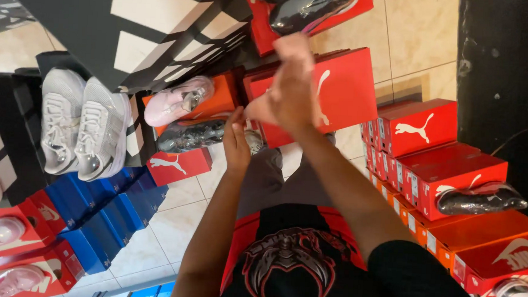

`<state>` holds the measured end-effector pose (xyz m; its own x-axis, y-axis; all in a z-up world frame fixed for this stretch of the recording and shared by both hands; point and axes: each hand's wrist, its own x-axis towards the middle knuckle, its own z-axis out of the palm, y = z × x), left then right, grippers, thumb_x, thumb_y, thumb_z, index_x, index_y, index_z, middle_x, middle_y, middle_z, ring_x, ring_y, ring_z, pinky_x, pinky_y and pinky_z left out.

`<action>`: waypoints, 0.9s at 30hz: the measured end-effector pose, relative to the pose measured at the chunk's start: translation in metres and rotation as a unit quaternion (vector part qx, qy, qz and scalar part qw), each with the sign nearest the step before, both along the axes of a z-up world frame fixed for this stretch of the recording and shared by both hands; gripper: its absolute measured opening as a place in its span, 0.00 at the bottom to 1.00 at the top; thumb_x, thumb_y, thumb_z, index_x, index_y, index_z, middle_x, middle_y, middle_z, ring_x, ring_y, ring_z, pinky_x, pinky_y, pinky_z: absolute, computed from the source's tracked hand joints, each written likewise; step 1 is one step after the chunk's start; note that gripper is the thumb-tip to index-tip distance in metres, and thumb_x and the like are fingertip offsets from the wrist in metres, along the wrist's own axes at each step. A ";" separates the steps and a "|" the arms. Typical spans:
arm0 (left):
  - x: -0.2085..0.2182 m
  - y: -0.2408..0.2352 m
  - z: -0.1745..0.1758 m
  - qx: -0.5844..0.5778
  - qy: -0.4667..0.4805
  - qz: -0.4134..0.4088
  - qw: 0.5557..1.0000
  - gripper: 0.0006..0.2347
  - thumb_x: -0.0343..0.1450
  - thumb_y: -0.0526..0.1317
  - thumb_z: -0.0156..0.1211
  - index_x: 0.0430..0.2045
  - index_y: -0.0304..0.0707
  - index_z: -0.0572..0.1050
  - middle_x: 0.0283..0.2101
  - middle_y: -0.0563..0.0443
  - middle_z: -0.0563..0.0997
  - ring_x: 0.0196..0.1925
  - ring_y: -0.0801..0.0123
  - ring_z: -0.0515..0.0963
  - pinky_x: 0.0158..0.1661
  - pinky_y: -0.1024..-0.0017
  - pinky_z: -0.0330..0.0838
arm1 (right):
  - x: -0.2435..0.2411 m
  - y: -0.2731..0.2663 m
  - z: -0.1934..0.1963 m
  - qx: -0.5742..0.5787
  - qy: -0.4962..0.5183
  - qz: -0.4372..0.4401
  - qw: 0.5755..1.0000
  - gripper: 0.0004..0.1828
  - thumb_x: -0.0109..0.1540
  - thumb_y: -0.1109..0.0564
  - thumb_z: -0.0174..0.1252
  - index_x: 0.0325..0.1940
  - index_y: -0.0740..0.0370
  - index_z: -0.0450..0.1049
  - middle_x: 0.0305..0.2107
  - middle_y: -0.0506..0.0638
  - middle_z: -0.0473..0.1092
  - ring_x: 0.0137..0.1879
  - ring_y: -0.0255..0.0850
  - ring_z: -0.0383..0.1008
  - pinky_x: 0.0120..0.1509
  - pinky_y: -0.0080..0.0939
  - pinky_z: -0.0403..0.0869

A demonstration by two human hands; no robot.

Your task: Wiping and dusting various shoe boxes with a pink cloth in a storage area.

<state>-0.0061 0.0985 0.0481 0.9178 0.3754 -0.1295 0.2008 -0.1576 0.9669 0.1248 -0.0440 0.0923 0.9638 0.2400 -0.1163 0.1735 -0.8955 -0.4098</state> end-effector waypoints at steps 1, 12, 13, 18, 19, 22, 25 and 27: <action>0.002 0.000 -0.001 0.000 -0.002 -0.005 1.000 0.24 0.81 0.52 0.33 0.59 0.31 0.71 0.62 0.39 0.74 0.66 0.53 0.73 0.62 0.62 0.68 | -0.019 -0.002 -0.021 0.000 -0.002 -0.005 1.000 0.41 0.64 0.58 0.58 0.77 0.72 0.48 0.72 0.65 0.50 0.79 0.58 0.50 0.79 0.61 0.60; 0.009 -0.021 -0.019 0.116 -0.053 0.037 0.991 0.16 0.82 0.39 0.39 0.59 0.33 0.73 0.56 0.33 0.76 0.56 0.42 0.76 0.60 0.56 0.65 | 0.016 -0.098 -0.123 0.030 -0.170 -0.018 0.985 0.42 0.63 0.52 0.58 0.77 0.71 0.53 0.72 0.71 0.52 0.78 0.70 0.47 0.81 0.66 0.47; 0.010 -0.031 -0.022 0.117 -0.051 0.038 0.991 0.16 0.82 0.39 0.39 0.59 0.33 0.73 0.56 0.33 0.76 0.56 0.42 0.76 0.60 0.56 0.65 | 0.003 -0.075 -0.106 0.031 -0.167 -0.018 0.985 0.42 0.63 0.52 0.58 0.77 0.71 0.53 0.72 0.71 0.52 0.78 0.70 0.47 0.81 0.66 0.47; 0.018 -0.071 -0.035 0.093 0.018 0.071 0.993 0.22 0.83 0.42 0.38 0.73 0.33 0.53 0.74 0.35 0.58 0.73 0.46 0.61 0.72 0.52 0.50 | -0.058 -0.065 -0.068 -0.006 -0.211 0.196 0.958 0.39 0.64 0.40 0.52 0.73 0.65 0.63 0.72 0.60 0.58 0.78 0.59 0.54 0.78 0.70 0.53; 0.024 -0.075 -0.032 0.094 0.018 0.073 0.993 0.22 0.83 0.42 0.38 0.73 0.33 0.53 0.74 0.35 0.58 0.73 0.46 0.61 0.72 0.52 0.50 | -0.050 -0.094 -0.068 -0.004 -0.211 0.198 0.957 0.39 0.64 0.40 0.52 0.73 0.65 0.63 0.72 0.60 0.58 0.78 0.59 0.54 0.78 0.70 0.53; 0.042 -0.089 -0.035 0.123 0.043 0.080 0.988 0.25 0.81 0.41 0.47 0.73 0.30 0.52 0.74 0.30 0.55 0.75 0.42 0.57 0.73 0.51 0.46 | -0.016 -0.165 -0.075 -0.036 -0.306 0.171 0.936 0.39 0.63 0.41 0.49 0.68 0.74 0.66 0.65 0.71 0.63 0.70 0.69 0.62 0.74 0.73 0.60; 0.055 -0.098 -0.051 0.224 0.071 0.066 0.970 0.26 0.80 0.46 0.49 0.74 0.41 0.54 0.70 0.26 0.61 0.69 0.30 0.65 0.65 0.44 0.62 | 0.021 -0.170 -0.070 -0.102 -0.134 0.076 0.983 0.41 0.70 0.37 0.42 0.78 0.69 0.54 0.75 0.65 0.50 0.80 0.67 0.41 0.79 0.69 0.41; 0.064 -0.108 -0.053 0.356 0.118 0.105 0.921 0.23 0.78 0.43 0.56 0.71 0.57 0.61 0.65 0.27 0.66 0.59 0.28 0.74 0.51 0.43 0.75 | 0.047 -0.141 -0.039 -0.129 -0.195 0.155 0.960 0.33 0.66 0.49 0.55 0.68 0.78 0.65 0.62 0.77 0.63 0.68 0.73 0.62 0.71 0.73 0.61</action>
<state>0.0577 -0.0097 -0.0050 0.7933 0.6080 0.0311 0.4904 -0.6685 0.5591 0.1718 -0.1855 0.0531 0.8335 0.5333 0.1446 0.5426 -0.8394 -0.0314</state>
